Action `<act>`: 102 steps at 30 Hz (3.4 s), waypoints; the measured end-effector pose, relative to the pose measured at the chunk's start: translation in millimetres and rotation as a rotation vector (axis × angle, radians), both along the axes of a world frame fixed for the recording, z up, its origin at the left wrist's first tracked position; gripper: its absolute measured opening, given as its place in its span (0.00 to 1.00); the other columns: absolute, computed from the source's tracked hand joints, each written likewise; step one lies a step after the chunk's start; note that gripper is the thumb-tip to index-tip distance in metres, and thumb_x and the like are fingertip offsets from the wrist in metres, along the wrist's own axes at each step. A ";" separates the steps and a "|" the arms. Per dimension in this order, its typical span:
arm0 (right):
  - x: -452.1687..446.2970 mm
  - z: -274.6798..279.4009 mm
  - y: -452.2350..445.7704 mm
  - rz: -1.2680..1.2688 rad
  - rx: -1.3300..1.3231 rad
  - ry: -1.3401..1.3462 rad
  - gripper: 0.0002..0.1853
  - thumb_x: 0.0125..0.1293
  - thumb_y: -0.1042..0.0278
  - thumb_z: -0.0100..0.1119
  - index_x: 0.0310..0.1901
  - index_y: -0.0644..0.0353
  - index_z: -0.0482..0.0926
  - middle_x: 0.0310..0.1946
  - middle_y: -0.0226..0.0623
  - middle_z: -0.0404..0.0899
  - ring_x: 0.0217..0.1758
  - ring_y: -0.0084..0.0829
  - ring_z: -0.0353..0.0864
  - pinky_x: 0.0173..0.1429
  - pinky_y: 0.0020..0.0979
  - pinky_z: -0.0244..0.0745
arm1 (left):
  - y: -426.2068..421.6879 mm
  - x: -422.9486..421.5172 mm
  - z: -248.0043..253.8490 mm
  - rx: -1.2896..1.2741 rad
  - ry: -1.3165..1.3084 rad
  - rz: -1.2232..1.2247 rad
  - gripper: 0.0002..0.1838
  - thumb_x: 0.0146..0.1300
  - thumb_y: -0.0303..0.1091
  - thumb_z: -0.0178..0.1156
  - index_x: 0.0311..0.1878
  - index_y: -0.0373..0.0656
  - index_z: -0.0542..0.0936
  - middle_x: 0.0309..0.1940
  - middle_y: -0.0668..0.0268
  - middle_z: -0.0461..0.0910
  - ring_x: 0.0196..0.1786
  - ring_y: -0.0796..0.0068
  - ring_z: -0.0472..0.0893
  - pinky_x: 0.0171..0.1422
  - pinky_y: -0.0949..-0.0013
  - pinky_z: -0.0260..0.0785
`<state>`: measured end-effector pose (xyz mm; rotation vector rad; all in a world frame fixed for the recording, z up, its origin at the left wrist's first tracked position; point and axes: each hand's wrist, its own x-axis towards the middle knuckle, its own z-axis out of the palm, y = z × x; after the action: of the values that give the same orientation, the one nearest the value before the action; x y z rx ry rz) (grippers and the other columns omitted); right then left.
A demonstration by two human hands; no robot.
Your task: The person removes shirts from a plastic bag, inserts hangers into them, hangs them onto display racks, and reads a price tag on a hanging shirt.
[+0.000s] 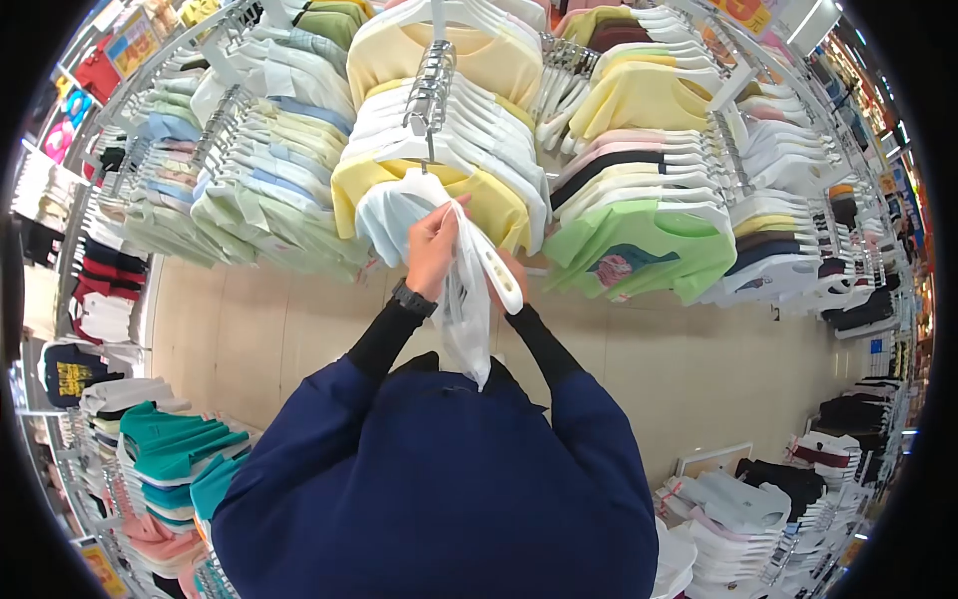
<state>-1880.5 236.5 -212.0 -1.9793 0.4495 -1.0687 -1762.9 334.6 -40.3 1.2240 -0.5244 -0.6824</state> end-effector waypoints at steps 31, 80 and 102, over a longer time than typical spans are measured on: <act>-83.6 295.7 -63.8 0.556 0.622 0.000 0.08 0.41 0.85 0.43 0.20 0.58 0.62 0.24 0.29 0.65 0.26 0.22 0.61 0.31 0.23 0.55 | 36.5 3.6 -38.2 -0.003 0.243 0.169 0.17 0.72 0.38 0.40 0.32 0.42 0.75 0.22 0.73 0.69 0.26 0.83 0.68 0.30 0.75 0.60; 123.1 248.4 -7.5 0.749 0.026 0.232 0.08 0.65 0.81 0.41 0.36 0.64 0.73 0.23 0.33 0.69 0.29 0.22 0.67 0.35 0.25 0.63 | 298.4 65.4 100.8 0.374 -0.508 0.526 0.08 0.65 0.31 0.63 0.35 0.34 0.83 0.25 0.71 0.81 0.30 0.86 0.75 0.34 0.79 0.65; 380.9 259.2 254.4 1.312 0.799 0.521 0.16 0.76 0.60 0.51 0.49 0.65 0.80 0.40 0.26 0.83 0.41 0.17 0.79 0.45 0.22 0.73 | 562.4 133.2 62.6 0.130 0.156 0.861 0.13 0.66 0.36 0.62 0.48 0.38 0.79 0.39 0.69 0.81 0.41 0.82 0.80 0.43 0.76 0.70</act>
<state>-1499.6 490.9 47.2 -1.2969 -0.1967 0.4242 -1629.6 896.9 22.4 1.3527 0.1978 -0.0694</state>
